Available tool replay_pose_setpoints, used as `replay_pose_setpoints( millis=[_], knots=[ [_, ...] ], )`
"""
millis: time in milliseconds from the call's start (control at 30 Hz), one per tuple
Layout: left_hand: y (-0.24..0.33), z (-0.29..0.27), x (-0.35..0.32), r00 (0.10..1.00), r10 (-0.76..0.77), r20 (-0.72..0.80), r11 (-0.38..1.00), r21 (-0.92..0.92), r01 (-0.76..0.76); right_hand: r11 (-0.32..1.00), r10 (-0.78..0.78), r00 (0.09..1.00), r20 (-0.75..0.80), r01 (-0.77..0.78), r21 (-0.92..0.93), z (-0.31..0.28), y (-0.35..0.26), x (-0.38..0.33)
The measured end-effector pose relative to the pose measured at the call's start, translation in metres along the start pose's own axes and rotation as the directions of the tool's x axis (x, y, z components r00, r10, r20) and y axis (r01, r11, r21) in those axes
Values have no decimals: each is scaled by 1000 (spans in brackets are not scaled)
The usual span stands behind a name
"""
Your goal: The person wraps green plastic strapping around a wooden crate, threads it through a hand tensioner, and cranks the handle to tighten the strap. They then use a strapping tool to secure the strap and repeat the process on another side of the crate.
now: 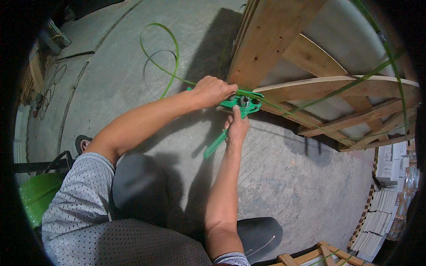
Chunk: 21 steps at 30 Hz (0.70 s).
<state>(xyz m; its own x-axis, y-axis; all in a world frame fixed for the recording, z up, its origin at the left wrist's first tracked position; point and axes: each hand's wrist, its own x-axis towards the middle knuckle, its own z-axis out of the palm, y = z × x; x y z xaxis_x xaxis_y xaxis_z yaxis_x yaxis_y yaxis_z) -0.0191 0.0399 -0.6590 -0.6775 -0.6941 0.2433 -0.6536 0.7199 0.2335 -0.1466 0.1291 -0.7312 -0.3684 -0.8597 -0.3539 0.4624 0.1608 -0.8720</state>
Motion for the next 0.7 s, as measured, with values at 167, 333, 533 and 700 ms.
replay_pose_setpoints(
  millis=[167,333,533,700],
  knots=[
    [13,-3,0,988,-122,92,991,-48,126,1000,16,1000,18,-16,-18,-2,-3,1],
    [22,-2,-5,976,-193,101,964,-165,208,999,48,998,36,-47,-23,-3,-7,1],
    [27,7,-6,951,-256,171,926,-238,292,998,51,998,43,-50,-25,-4,-7,2],
    [27,11,-10,960,-245,134,940,-209,269,996,92,993,73,-90,-25,-9,-6,7]
  ],
)
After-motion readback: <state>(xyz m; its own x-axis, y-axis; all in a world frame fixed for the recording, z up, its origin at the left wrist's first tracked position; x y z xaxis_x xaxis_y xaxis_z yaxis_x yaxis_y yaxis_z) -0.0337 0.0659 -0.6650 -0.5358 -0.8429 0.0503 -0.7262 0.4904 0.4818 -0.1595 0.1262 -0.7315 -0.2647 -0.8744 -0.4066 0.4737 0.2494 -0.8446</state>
